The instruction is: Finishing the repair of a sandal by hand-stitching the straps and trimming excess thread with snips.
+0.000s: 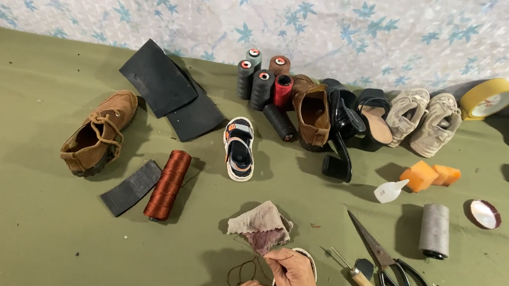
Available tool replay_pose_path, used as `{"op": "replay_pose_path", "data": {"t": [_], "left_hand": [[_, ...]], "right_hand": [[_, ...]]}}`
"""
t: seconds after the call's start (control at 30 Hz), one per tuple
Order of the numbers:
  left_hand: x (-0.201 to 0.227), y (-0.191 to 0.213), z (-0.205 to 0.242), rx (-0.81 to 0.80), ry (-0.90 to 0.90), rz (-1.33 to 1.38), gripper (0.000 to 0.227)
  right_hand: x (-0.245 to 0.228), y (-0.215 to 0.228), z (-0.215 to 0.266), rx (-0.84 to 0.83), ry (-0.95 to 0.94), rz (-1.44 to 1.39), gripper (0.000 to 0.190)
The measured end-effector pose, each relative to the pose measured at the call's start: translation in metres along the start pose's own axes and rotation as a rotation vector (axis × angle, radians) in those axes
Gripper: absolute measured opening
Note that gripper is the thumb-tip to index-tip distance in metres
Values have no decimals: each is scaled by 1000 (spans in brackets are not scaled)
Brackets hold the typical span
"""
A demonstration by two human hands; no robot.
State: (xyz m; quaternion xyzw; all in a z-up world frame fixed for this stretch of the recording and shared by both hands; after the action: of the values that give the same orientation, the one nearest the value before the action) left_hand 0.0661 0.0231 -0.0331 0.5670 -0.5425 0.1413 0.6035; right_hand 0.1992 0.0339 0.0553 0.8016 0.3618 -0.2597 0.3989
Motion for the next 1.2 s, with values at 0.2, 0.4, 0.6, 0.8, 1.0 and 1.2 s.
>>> {"op": "replay_pose_path", "data": {"t": [0.2, 0.4, 0.6, 0.8, 1.0, 1.2], "left_hand": [[-4, -7, 4, -223, 13, 67, 101], [64, 41, 1, 29, -246, 60, 40], [96, 47, 4, -60, -398, -36, 14], [88, 25, 8, -422, -365, 156, 42], [25, 54, -25, -268, 70, 214, 13], [8, 34, -43, -454, 313, 316, 16]], "right_hand": [[5, 1, 0, -4, -18, 16, 13], [38, -4, 5, -73, -336, -38, 14], [3, 19, -1, -265, -769, -133, 16], [-16, 12, 57, -258, -320, 163, 21], [-52, 49, 40, -71, -176, 119, 10], [-46, 53, 50, -75, -149, 44, 9]]}}
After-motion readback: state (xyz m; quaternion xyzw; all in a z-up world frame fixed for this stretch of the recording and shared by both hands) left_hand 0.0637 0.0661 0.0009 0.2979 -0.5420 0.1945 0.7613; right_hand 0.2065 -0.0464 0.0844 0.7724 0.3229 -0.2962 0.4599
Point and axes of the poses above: each hand's wrist, its own z-axis away from the middle knuckle, its own y-axis out of the back of the hand, x = y × z, the point moved 10 cm from there along -z, towards the middle knuckle, and after that the axes turned 2 degrees about -z, right-handed, at the moved point
